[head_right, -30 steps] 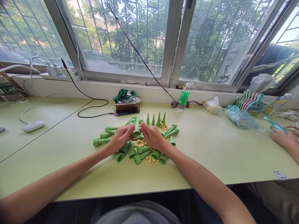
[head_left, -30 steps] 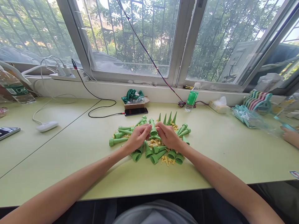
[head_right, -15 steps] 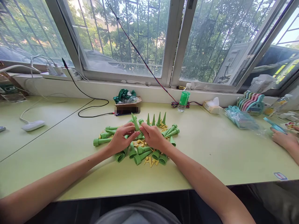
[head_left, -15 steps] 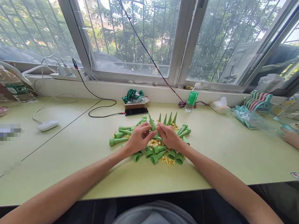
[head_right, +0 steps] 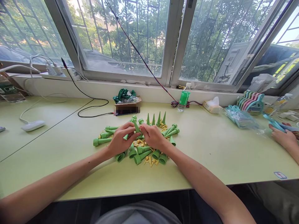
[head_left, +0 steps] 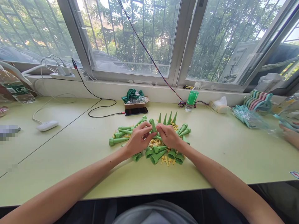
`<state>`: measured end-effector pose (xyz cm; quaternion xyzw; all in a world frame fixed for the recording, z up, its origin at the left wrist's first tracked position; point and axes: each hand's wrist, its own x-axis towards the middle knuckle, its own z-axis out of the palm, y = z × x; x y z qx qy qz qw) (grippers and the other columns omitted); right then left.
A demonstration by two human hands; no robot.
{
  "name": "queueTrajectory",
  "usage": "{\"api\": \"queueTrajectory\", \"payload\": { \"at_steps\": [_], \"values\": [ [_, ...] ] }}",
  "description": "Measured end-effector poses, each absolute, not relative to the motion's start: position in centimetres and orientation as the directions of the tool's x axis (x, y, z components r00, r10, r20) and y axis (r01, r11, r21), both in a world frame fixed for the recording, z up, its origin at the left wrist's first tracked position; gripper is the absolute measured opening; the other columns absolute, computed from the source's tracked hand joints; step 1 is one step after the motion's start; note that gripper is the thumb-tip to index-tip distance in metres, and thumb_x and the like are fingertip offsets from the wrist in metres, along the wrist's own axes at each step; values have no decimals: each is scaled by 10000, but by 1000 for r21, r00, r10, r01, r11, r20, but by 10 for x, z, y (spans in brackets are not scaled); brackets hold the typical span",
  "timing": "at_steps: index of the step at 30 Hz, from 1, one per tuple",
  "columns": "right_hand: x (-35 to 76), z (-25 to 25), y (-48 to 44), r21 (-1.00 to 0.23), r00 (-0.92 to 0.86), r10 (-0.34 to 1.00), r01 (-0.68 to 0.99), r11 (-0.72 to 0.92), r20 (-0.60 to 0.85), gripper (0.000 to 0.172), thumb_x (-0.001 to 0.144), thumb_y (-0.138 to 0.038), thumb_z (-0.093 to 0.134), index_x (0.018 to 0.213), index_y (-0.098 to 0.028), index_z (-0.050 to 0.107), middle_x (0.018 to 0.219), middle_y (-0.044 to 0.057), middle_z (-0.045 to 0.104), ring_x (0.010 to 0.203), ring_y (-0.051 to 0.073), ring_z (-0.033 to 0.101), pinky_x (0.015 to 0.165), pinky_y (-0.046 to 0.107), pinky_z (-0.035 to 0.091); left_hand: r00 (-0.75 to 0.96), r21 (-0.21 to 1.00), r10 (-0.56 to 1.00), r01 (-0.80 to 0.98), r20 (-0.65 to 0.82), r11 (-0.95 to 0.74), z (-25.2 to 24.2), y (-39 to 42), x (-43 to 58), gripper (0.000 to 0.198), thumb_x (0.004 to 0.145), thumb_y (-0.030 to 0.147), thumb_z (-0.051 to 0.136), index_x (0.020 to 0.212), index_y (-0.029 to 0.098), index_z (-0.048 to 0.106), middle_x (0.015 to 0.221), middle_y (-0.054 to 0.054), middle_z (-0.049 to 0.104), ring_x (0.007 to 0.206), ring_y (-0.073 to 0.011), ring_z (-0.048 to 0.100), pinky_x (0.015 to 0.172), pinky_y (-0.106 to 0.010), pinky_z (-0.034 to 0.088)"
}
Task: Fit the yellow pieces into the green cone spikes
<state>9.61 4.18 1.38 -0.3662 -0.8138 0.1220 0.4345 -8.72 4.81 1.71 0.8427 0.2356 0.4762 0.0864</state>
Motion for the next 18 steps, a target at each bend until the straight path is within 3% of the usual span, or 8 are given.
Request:
{"api": "queueTrajectory", "payload": {
  "at_steps": [3, 6, 9, 12, 18],
  "values": [
    [95, 15, 41, -536, -339, 714, 485, 691, 613, 380, 1028, -357, 328, 677, -211, 335, 566, -52, 362, 496, 92, 299, 524, 248, 250, 462, 252, 395, 340, 794, -906, 16, 48, -89, 103, 924, 228, 575, 950, 180, 663, 897, -55, 584, 613, -91, 507, 569, -230, 454],
    [94, 16, 41, -560, -328, 730, 480, 676, 600, 394, 1024, -370, 321, 664, -211, 335, 540, -52, 358, 487, 96, 302, 518, 253, 248, 515, 123, 310, 365, 800, -923, 14, 49, -92, 226, 940, 227, 539, 1145, 203, 630, 963, -85, 607, 695, -126, 567, 615, -250, 476],
    [93, 16, 41, -575, -316, 742, 480, 662, 591, 407, 1023, -374, 314, 651, -210, 328, 526, -51, 346, 484, 97, 298, 514, 257, 240, 548, 43, 274, 398, 790, -917, 12, 51, -94, 307, 947, 225, 522, 1247, 206, 582, 991, -94, 613, 641, -111, 549, 577, -245, 452],
    [93, 16, 42, -575, -309, 743, 483, 661, 594, 411, 1021, -376, 314, 645, -210, 327, 520, -50, 344, 480, 97, 297, 508, 259, 235, 538, 79, 305, 401, 786, -913, 11, 50, -94, 302, 944, 221, 531, 1240, 204, 589, 1017, -99, 621, 610, -97, 528, 569, -242, 449],
    [94, 15, 43, -525, -312, 723, 521, 673, 616, 415, 1016, -375, 308, 632, -217, 307, 506, -51, 331, 459, 97, 286, 499, 263, 232, 512, 321, 451, 325, 731, -889, 16, 46, -89, 162, 950, 253, 529, 1015, 194, 666, 977, -86, 659, 750, -132, 587, 598, -220, 467]
  ]
}}
